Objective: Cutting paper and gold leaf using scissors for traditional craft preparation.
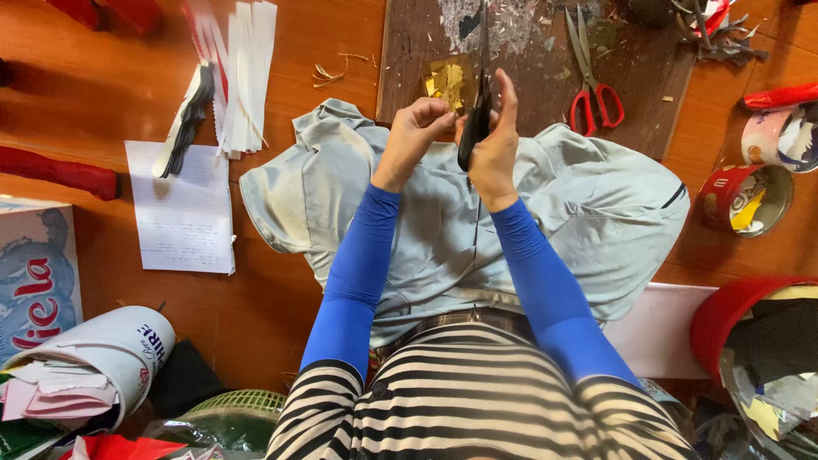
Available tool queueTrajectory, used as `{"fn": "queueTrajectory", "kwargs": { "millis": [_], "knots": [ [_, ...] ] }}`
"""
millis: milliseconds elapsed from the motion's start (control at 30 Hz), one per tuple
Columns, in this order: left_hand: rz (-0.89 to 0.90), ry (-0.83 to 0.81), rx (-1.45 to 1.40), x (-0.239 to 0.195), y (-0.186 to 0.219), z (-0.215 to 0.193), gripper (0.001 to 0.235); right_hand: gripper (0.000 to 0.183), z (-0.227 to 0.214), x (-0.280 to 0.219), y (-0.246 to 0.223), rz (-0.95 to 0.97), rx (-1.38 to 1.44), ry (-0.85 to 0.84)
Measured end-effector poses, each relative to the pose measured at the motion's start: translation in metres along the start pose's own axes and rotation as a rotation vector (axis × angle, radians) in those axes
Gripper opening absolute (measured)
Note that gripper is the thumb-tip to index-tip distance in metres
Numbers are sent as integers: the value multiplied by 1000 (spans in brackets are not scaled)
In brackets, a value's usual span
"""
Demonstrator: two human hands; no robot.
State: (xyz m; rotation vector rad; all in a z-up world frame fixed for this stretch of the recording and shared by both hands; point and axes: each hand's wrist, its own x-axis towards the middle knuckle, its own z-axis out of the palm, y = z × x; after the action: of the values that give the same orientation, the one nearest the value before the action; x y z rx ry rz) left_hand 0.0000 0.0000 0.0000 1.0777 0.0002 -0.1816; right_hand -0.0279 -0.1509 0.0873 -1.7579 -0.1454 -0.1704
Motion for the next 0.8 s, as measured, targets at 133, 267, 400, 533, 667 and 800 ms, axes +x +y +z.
{"fn": "queueTrajectory", "kwargs": {
  "millis": [133,267,400,533,667,800],
  "knots": [
    [-45,-23,-37,0,9,3,16,81,0,1,3,14,32,-41],
    [-22,1,-96,3,-5,-6,15,86,2,-3,1,30,52,-54],
    [-55,83,-104,1,2,-5,18,89,4,-6,-3,101,119,-91],
    [-86,144,-101,0,12,-1,20,87,5,-8,2,66,47,-95],
    [-87,160,-96,1,7,-6,19,86,6,-9,4,135,153,-103],
    [-104,147,-128,4,10,-6,20,89,5,-8,4,138,123,-101]
  ]
}}
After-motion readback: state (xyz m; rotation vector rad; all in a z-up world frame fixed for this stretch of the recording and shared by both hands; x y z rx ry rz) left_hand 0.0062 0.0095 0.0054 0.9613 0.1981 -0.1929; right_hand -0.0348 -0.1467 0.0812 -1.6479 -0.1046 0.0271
